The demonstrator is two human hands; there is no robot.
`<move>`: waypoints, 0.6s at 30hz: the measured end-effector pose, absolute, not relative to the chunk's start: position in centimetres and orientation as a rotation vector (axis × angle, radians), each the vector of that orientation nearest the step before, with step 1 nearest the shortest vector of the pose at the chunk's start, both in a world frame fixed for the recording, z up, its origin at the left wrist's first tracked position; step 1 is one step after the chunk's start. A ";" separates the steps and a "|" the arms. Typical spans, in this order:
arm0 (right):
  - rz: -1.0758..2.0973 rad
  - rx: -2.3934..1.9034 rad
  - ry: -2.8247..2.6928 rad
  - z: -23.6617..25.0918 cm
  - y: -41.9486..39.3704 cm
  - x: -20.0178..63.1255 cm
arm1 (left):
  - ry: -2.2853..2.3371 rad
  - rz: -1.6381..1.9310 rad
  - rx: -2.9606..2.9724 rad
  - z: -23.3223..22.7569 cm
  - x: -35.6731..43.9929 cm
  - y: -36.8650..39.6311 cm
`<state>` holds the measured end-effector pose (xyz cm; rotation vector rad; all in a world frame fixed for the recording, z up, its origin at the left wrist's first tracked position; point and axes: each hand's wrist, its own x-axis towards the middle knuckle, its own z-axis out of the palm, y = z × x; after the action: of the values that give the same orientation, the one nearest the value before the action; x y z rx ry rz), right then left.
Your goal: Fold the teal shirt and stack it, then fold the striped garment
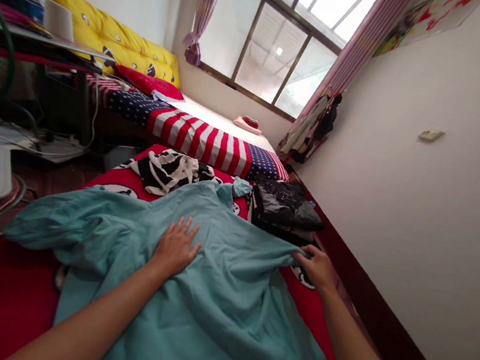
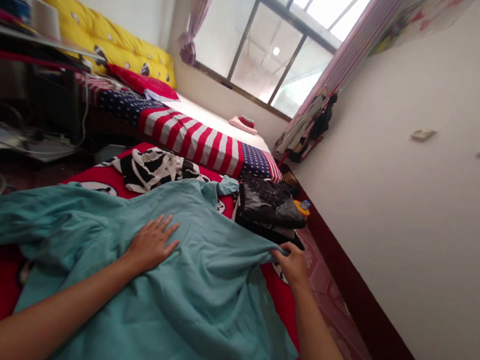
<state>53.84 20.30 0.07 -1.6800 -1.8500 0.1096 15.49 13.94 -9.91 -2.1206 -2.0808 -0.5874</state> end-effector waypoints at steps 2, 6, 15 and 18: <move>-0.047 -1.666 -1.750 0.7 20.2 53.2 | -2.086 -0.598 -2.117 -10.0 15.5 14.0; -0.173 -1.424 -2.094 -1.3 16.2 49.3 | -2.101 -0.627 -2.127 -10.1 15.5 14.0; 0.349 -1.535 -2.116 -2.4 11.5 45.4 | -2.100 -0.652 -2.124 -10.1 15.5 14.0; 0.595 -1.743 -1.862 -2.6 13.7 46.0 | -2.096 -0.649 -2.118 -10.1 15.5 14.0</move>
<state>46.00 13.71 -2.62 -1.7433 -1.8624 0.5949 15.49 14.00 -10.06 -2.1177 -2.0955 -0.6492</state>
